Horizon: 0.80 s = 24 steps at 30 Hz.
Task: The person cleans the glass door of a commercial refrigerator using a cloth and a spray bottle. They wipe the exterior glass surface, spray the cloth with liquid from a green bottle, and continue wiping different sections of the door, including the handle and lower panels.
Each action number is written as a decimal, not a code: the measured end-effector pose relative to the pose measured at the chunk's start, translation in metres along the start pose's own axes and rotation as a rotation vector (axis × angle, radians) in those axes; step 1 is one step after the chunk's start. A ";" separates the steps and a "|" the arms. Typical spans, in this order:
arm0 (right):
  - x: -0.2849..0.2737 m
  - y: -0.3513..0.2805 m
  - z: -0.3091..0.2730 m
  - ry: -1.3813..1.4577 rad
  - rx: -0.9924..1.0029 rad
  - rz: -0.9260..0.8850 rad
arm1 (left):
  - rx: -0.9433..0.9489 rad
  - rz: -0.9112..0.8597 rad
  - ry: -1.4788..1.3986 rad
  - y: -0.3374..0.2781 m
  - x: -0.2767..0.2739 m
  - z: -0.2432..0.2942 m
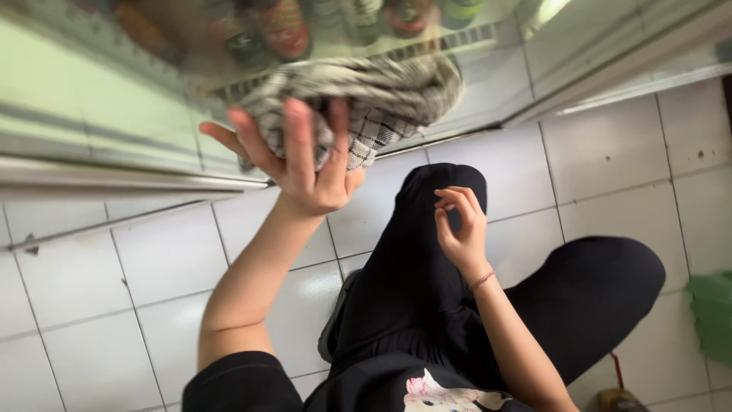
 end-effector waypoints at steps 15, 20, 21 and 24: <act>-0.092 -0.016 0.006 0.057 0.104 0.268 | 0.338 -0.999 -0.259 -0.128 0.126 0.158; -0.143 -0.015 -0.018 0.104 0.145 0.450 | -0.155 -1.066 -0.560 0.003 0.075 0.200; -0.157 -0.016 -0.027 0.113 0.155 0.508 | -0.280 -1.029 -0.786 0.038 0.065 0.210; -0.201 -0.021 -0.047 0.069 0.225 0.634 | -0.664 -1.128 -1.260 0.121 0.033 0.241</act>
Point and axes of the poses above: each hand's wrist, its own y-axis towards the middle knuckle, its own x-axis out of the palm, z = x × y, the point moved 1 cm from there along y, towards the middle knuckle, and after that the axes turned 1 degree about -x, right-handed, at the moved point
